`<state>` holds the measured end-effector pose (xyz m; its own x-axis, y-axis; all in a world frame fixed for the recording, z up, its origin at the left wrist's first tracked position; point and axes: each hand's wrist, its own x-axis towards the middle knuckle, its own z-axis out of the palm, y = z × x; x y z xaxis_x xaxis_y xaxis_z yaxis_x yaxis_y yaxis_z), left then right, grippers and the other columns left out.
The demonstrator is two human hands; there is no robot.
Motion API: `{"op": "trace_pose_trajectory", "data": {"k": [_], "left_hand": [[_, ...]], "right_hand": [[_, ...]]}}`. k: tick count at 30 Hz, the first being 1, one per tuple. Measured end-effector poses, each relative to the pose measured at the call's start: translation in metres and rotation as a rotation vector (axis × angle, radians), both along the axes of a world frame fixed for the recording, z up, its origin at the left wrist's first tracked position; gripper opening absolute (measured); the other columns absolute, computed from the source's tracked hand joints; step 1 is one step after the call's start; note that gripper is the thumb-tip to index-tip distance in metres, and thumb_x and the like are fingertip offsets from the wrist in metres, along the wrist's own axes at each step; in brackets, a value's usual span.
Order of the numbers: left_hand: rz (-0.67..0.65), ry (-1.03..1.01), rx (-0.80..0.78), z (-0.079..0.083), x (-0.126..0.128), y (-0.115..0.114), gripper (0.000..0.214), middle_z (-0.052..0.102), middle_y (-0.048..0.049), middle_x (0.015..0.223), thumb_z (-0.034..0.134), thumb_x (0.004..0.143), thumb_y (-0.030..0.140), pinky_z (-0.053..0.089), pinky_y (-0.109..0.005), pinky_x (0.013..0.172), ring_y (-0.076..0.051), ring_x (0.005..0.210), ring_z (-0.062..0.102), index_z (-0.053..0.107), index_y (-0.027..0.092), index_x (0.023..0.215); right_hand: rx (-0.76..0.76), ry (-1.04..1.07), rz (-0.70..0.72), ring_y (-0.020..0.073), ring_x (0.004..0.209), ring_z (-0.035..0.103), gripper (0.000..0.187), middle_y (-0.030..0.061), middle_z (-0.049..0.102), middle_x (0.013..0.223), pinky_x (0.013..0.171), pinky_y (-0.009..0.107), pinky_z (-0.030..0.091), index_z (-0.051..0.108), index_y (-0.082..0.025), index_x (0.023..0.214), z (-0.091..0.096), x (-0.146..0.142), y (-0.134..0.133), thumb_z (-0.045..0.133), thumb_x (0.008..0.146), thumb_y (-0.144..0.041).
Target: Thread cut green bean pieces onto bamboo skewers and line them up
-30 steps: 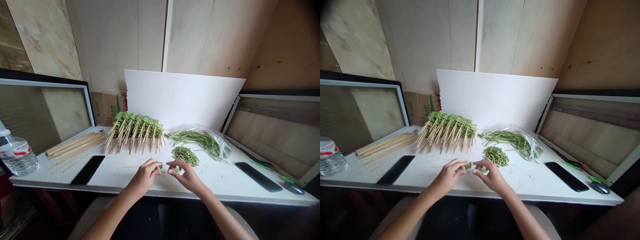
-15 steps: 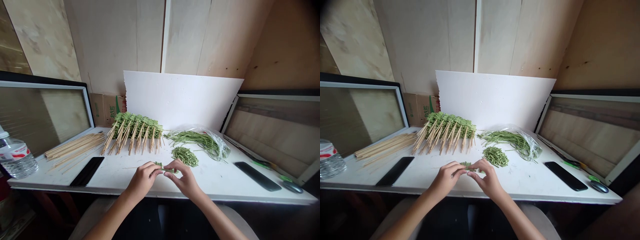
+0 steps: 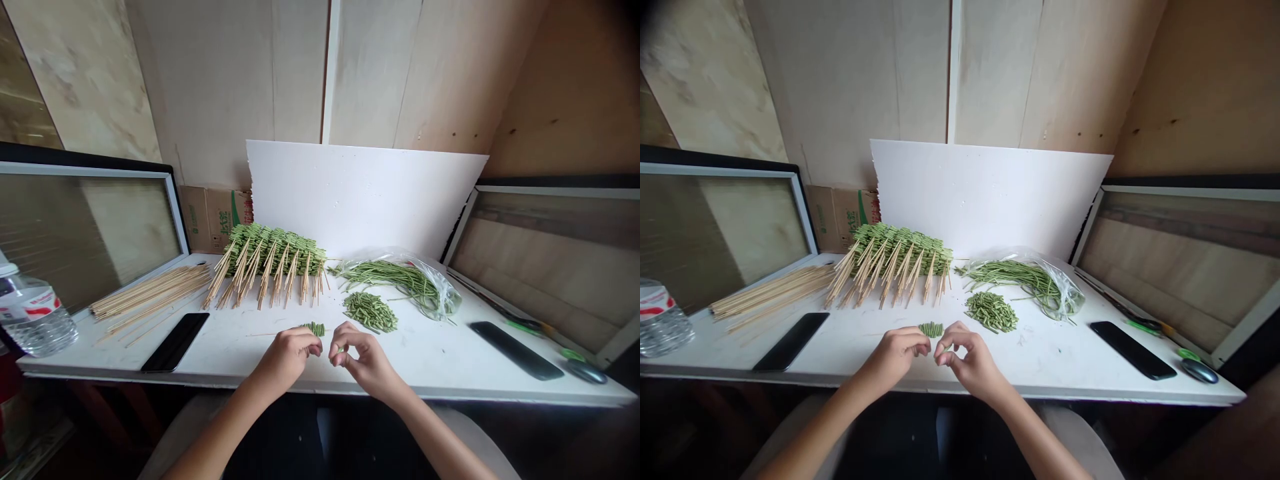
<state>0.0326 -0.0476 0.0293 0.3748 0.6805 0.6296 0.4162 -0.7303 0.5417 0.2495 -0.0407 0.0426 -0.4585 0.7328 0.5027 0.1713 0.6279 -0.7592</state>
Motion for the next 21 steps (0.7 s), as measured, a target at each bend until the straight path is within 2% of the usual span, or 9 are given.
{"op": "trace_pose_trajectory", "data": {"k": [3,5,8,10,13,16,21], "left_hand": [[0.041,-0.041,-0.049,0.001,-0.007,0.006,0.024,0.072,-0.0035,0.086,0.059,0.093,0.003,0.052,-0.026,0.074,-0.016,0.079,0.067,0.076,0.019,0.091],[0.079,-0.064,-0.046,0.0,-0.008,0.008,0.018,0.072,-0.005,0.091,0.059,0.098,0.012,0.053,-0.027,0.076,-0.017,0.083,0.068,0.076,0.019,0.098],[0.106,-0.06,-0.041,-0.003,-0.006,0.009,0.025,0.07,-0.0076,0.098,0.05,0.104,0.017,0.055,-0.029,0.08,-0.018,0.088,0.067,0.074,0.019,0.109],[0.103,-0.038,-0.035,-0.004,-0.005,0.009,0.03,0.068,-0.009,0.103,0.045,0.106,0.019,0.055,-0.031,0.084,-0.019,0.093,0.067,0.073,0.019,0.117],[0.077,-0.011,-0.034,-0.006,-0.003,0.007,0.031,0.066,-0.0092,0.105,0.044,0.106,0.019,0.056,-0.032,0.085,-0.018,0.093,0.066,0.072,0.019,0.121],[0.073,-0.013,-0.031,-0.009,-0.002,0.008,0.028,0.063,-0.0084,0.104,0.049,0.104,0.018,0.057,-0.03,0.08,-0.017,0.09,0.066,0.074,0.02,0.117],[0.073,-0.069,-0.006,-0.014,0.001,0.011,0.021,0.065,-0.0063,0.1,0.06,0.099,0.014,0.058,-0.029,0.08,-0.017,0.089,0.068,0.074,0.02,0.112]], "right_hand": [[0.035,-0.112,-0.171,0.0261,0.09,0.061,0.022,0.0069,0.07,0.087,0.08,0.038,0.047,0.08,-0.026,0.089,-0.005,0.016,0.019,0.073,0.091,-0.046],[0.047,-0.205,-0.316,0.0287,0.092,0.06,0.029,0.0089,0.07,0.089,0.079,0.041,0.047,0.081,-0.025,0.097,-0.016,0.028,0.036,0.064,0.096,-0.049],[0.099,-0.3,-0.393,0.0299,0.091,0.058,0.036,0.0111,0.069,0.09,0.085,0.047,0.047,0.081,-0.023,0.102,-0.037,0.04,0.055,0.052,0.101,-0.043],[0.136,-0.321,-0.393,0.03,0.092,0.057,0.032,0.0114,0.07,0.091,0.088,0.049,0.047,0.081,-0.022,0.101,-0.047,0.042,0.06,0.055,0.1,-0.041],[0.177,-0.32,-0.322,0.0296,0.095,0.056,0.023,0.0098,0.071,0.091,0.088,0.048,0.048,0.08,-0.023,0.098,-0.052,0.042,0.059,0.064,0.096,-0.038],[0.22,-0.317,-0.253,0.0294,0.099,0.057,0.017,0.0089,0.071,0.09,0.088,0.048,0.049,0.081,-0.025,0.094,-0.049,0.044,0.058,0.069,0.093,-0.038],[0.26,-0.278,-0.291,0.0304,0.099,0.058,0.019,0.0104,0.072,0.095,0.089,0.051,0.051,0.081,-0.025,0.097,-0.039,0.042,0.053,0.071,0.093,-0.04]]}}
